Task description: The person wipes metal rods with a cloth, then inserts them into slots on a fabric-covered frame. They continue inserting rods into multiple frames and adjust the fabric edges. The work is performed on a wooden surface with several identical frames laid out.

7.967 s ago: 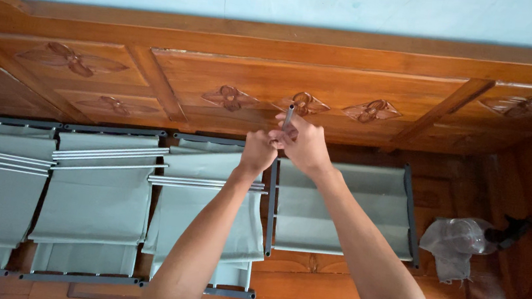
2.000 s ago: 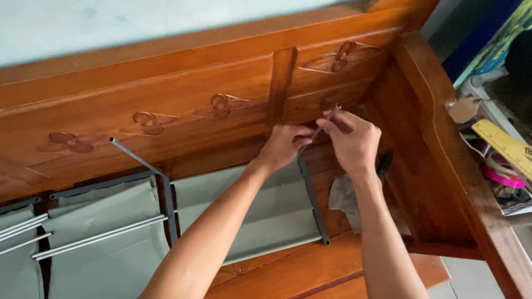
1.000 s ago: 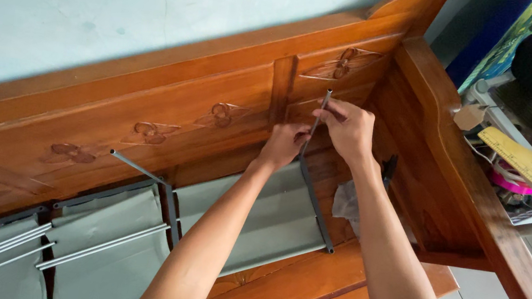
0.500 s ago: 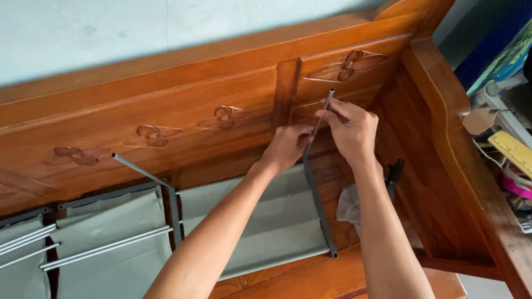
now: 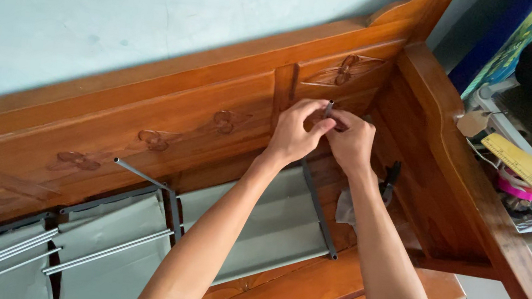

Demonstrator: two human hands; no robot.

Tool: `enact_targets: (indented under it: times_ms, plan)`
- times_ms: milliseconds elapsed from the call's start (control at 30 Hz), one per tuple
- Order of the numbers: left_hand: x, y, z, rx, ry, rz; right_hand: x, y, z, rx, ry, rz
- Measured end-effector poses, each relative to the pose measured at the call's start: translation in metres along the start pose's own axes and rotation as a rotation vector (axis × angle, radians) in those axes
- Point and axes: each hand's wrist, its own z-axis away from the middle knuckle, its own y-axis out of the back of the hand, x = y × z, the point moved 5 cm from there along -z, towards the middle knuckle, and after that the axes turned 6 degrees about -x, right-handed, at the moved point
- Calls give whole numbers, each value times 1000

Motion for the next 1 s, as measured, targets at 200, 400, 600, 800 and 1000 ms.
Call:
enact_targets:
  times_ms: [200, 400, 600, 800, 1000]
  plan:
    - [0, 4, -13, 44, 103, -32, 38, -23, 12, -14, -169, -4]
    - [-4, 1, -11, 65, 137, -83, 154, -93, 77, -517, -182, 561]
    - [-3, -2, 1, 125, 108, -19, 239, -124, 132, -561, -332, 357]
    - [-14, -8, -4, 189, 120, 49, 223, -125, 126, -548, -311, 251]
    - [-21, -24, -6, 57, 160, 56, 194, -111, 124, -572, -360, 261]
